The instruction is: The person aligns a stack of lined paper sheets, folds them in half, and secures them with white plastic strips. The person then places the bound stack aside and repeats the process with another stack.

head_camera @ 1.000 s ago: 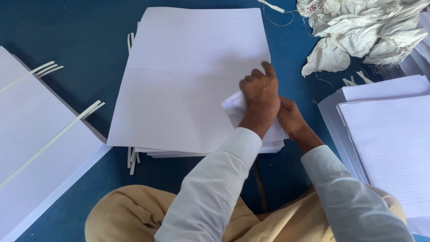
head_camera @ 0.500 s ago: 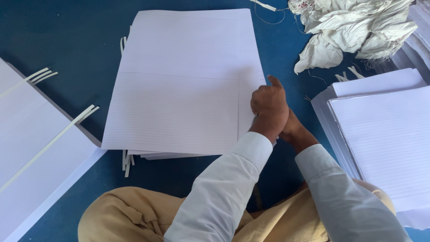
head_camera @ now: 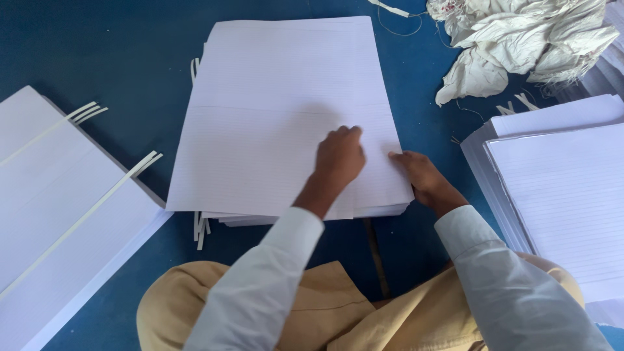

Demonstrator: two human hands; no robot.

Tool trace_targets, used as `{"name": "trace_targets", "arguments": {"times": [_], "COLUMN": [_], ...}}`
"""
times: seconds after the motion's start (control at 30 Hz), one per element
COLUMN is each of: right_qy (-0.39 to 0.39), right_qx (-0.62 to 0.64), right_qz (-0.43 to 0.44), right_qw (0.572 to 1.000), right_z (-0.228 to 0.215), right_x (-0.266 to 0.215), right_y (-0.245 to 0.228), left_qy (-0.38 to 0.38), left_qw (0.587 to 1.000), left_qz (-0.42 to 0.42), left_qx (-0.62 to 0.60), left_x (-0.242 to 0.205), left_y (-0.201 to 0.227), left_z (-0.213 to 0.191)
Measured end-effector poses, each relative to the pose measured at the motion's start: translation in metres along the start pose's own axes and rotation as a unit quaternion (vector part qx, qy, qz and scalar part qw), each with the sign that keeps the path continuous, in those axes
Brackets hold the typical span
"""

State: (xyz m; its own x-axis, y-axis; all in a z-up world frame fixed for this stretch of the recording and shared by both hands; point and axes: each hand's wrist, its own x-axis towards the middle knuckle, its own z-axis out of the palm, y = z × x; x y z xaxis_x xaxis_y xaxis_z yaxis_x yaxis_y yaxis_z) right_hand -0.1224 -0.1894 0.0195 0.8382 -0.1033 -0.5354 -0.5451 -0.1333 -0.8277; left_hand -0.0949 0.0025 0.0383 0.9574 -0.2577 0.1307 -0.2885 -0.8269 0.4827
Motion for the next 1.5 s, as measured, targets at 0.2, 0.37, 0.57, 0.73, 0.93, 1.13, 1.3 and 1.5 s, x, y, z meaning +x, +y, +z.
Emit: {"name": "trace_targets", "arguments": {"times": [0.2,0.37,0.57,0.73,0.93,1.13,1.3,1.5], "right_qy": [0.011,0.024,0.017,0.007,0.007,0.007,-0.018,-0.021], "right_qx": [-0.083,-0.105,-0.089,-0.079,-0.056,-0.050,-0.020,-0.060], "right_qz": [-0.036,-0.046,-0.060,-0.055,-0.052,-0.044,-0.061,-0.047], "right_qw": [0.996,0.993,0.994,0.995,0.997,0.998,0.998,0.997], "right_z": [0.009,0.012,0.010,0.009,0.009,0.007,0.006,0.008], "right_x": [-0.007,-0.014,-0.012,-0.007,-0.006,-0.004,-0.006,-0.015], "right_y": [-0.004,-0.005,-0.002,0.001,0.001,0.004,0.002,-0.005], "left_qy": [-0.222,-0.289,-0.202,-0.179,-0.163,-0.121,-0.109,-0.110], "left_qw": [0.967,0.944,0.967,0.973,0.972,0.978,0.982,0.985], "left_qz": [-0.064,-0.062,-0.041,-0.031,-0.009,0.002,0.004,0.034], "left_qx": [0.105,0.149,0.149,0.140,0.170,0.172,0.154,0.130], "left_x": [-0.055,-0.098,-0.108,-0.107,-0.104,-0.096,-0.089,-0.086], "left_y": [-0.048,-0.053,-0.057,-0.053,-0.029,-0.011,0.000,0.006], "left_z": [-0.037,-0.049,-0.029,-0.021,-0.012,0.003,0.016,0.021]}}
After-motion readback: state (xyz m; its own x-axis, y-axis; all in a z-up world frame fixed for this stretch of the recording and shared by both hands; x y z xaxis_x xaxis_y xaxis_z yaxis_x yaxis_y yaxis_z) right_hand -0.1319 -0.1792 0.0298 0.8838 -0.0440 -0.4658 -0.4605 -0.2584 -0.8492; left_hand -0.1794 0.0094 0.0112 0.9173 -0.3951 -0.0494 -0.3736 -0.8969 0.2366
